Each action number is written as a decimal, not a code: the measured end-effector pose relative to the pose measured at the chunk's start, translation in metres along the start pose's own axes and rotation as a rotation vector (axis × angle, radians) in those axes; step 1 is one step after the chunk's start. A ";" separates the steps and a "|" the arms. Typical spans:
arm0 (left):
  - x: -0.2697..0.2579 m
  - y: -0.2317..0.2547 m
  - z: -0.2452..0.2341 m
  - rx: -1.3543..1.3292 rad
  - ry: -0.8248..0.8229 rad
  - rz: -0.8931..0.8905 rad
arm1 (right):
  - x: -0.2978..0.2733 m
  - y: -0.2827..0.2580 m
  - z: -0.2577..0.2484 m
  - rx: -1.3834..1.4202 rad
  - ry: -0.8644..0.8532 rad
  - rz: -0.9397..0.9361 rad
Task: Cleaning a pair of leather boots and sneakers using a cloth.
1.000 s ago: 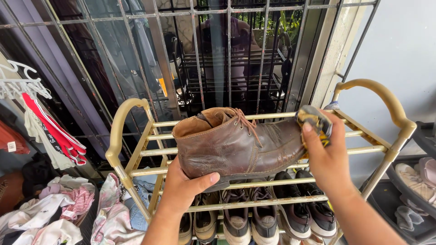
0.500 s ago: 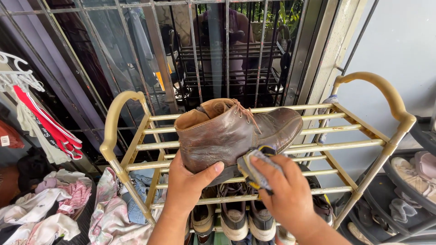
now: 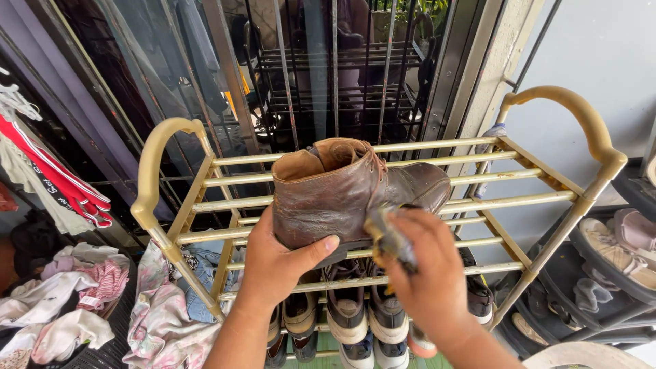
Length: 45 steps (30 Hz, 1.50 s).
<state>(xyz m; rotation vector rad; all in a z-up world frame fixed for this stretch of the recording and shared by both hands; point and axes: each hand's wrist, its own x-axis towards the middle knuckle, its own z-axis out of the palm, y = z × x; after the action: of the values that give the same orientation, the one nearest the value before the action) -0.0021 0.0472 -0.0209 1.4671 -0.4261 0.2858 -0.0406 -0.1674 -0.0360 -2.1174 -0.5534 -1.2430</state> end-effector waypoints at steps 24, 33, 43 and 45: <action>0.005 0.012 -0.007 0.024 -0.073 -0.047 | 0.066 0.023 0.001 -0.094 -0.047 -0.099; 0.012 0.017 -0.014 0.187 -0.089 -0.174 | 0.062 -0.012 -0.002 -0.009 -0.179 -0.287; 0.012 0.028 -0.014 0.426 -0.093 -0.200 | 0.060 -0.041 0.015 0.091 -0.228 -0.416; 0.012 0.031 -0.014 0.361 -0.111 -0.147 | 0.074 -0.035 0.020 0.048 -0.099 -0.411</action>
<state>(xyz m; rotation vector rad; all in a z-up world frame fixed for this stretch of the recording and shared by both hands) -0.0034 0.0629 0.0110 1.8652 -0.3650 0.1689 -0.0154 -0.1246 0.0328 -2.0973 -1.0931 -1.3261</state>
